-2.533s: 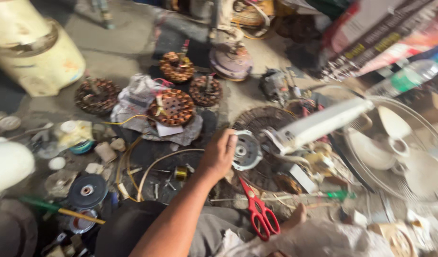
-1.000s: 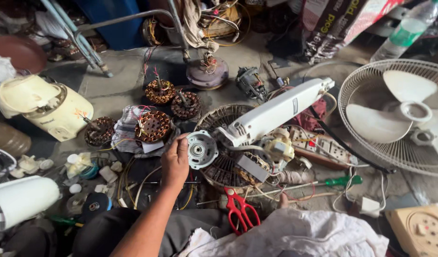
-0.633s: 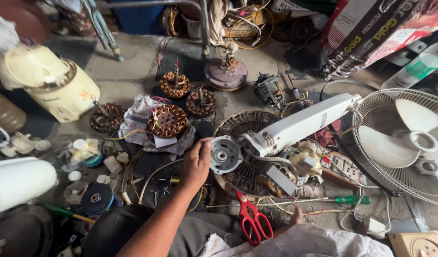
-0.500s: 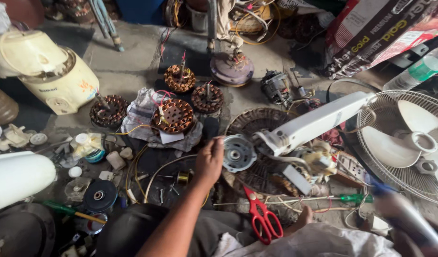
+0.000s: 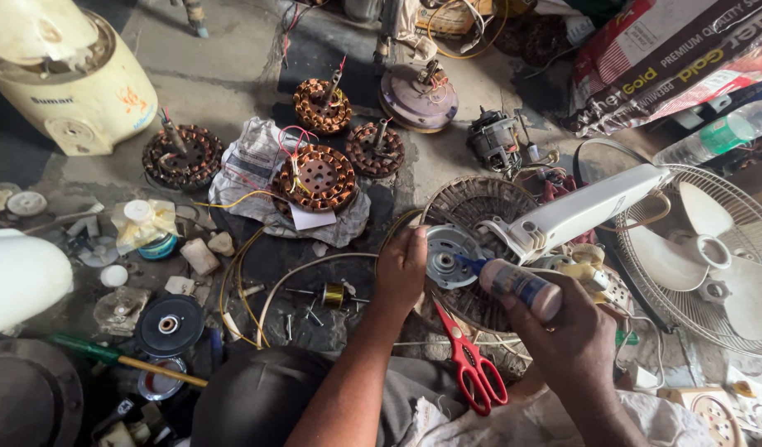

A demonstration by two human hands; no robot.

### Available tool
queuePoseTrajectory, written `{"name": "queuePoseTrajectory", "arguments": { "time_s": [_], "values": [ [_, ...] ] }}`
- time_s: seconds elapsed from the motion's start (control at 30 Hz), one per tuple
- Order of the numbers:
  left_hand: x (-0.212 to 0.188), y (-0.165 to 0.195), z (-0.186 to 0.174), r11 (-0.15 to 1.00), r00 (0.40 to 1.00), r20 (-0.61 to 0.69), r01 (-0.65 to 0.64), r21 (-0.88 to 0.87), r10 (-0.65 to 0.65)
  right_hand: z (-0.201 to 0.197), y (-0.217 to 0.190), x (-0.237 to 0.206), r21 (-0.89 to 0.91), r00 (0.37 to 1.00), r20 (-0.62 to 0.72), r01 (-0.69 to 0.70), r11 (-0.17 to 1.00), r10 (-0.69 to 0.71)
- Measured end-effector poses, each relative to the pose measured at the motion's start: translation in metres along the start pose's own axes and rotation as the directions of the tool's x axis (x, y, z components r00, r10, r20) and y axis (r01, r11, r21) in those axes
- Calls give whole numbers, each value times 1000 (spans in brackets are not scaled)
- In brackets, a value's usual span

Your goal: The person sits on the floor of a cluttered repair workshop servicing an electric fan motor. They hold the motor end-bell housing, apply lubricant from a bottle into the bearing area, then use a screwdriver and pliers to work on the housing and reassemble the fan motor parts.

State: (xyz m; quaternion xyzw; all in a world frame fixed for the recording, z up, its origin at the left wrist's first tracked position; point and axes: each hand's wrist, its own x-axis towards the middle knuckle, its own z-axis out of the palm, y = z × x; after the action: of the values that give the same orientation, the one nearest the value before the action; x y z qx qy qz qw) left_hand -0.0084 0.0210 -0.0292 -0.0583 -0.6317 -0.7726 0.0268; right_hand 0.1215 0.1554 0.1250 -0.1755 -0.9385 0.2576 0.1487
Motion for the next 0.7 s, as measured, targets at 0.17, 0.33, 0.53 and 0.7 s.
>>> {"name": "queuePoseTrajectory", "arguments": {
  "time_s": [0.17, 0.33, 0.53, 0.7],
  "values": [
    [0, 3, -2, 998, 1000, 10, 6, 64, -7, 7, 10, 4, -25, 1000, 15, -1, 1000, 1],
    [-1, 6, -4, 979, 987, 23, 156, 129, -160, 12, 13, 6, 1, 999, 32, -21, 1000, 21],
    [-3, 3, -3, 986, 991, 16, 132, 100, -134, 14, 14, 6, -33, 992, 73, -97, 995, 99],
    [-4, 3, -4, 993, 995, 29, 93, 72, -96, 17, 14, 6, 21, 996, 51, -68, 997, 67]
  ]
}}
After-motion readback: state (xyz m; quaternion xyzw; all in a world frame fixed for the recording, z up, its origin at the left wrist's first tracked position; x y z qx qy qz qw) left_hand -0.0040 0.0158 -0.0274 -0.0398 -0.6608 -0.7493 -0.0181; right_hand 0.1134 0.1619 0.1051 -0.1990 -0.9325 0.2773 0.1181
